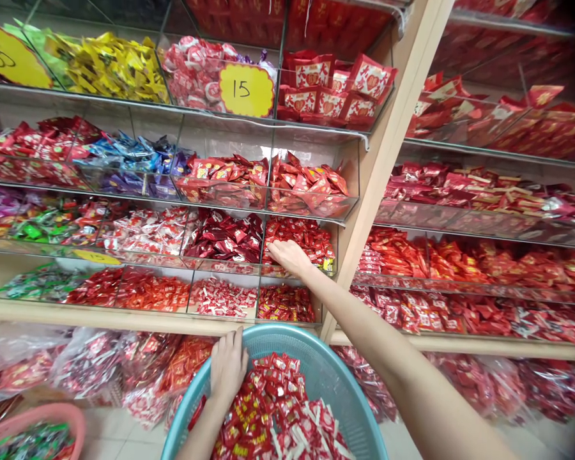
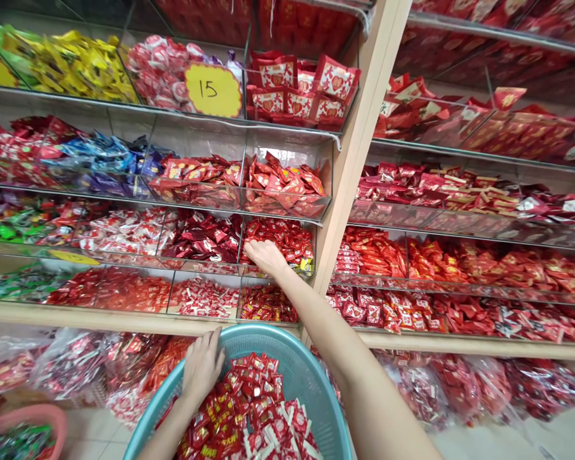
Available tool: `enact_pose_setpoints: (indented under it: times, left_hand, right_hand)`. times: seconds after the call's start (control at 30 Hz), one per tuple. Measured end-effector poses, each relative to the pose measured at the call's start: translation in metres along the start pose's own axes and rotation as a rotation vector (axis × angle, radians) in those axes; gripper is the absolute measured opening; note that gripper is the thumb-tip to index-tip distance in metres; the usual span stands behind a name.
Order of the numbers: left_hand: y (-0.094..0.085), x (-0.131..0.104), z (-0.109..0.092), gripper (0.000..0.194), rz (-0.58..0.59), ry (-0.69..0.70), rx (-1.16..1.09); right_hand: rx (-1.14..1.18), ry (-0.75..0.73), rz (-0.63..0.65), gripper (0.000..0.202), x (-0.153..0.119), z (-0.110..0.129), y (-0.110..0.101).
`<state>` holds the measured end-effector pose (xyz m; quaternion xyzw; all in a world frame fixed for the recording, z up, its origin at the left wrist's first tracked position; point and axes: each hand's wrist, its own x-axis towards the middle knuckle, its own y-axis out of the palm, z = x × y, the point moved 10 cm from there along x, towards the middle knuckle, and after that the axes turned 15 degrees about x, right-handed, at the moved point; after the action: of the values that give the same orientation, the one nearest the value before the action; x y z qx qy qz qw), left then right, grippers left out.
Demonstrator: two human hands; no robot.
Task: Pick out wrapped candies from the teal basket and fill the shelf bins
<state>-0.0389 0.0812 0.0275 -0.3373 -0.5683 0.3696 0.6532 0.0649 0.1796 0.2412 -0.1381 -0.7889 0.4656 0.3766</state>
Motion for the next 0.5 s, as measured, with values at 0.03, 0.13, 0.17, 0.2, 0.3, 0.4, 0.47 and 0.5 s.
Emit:
enact_pose_setpoints:
  times: [0.03,0.13,0.17,0.2,0.3,0.4,0.47,0.5]
  left_hand:
    - [0.000,0.000,0.000,0.041,-0.002,0.000,0.000]
    - [-0.001,0.000,0.000,0.041,-0.006,-0.002,-0.002]
    - [-0.001,0.000,0.001,0.041,-0.007,-0.004,-0.003]
    - [-0.001,0.000,0.001,0.041,-0.006,-0.006,-0.002]
    - [-0.001,0.000,0.001,0.042,0.000,-0.009,0.010]
    - [0.001,0.000,0.002,0.042,0.005,-0.005,0.020]
    - [0.002,0.001,0.002,0.042,0.005,-0.001,0.021]
    - [0.003,0.001,0.003,0.042,0.004,0.000,0.022]
  right_hand:
    - [0.004,0.001,0.005,0.037,0.000,0.000,0.001]
    - [0.007,-0.019,0.028,0.038,-0.002,0.002,0.003]
    - [0.003,-0.029,0.034,0.039,-0.002,0.002,0.004]
    - [-0.004,-0.038,0.037,0.039,-0.003,0.003,0.004]
    - [-0.018,-0.036,0.037,0.039,-0.003,0.002,0.006]
    - [0.006,0.029,0.007,0.039,-0.002,-0.004,0.004]
    - [0.045,0.096,-0.052,0.038,-0.002,-0.011,-0.002]
    - [0.071,0.134,-0.087,0.038,-0.002,-0.014,-0.005]
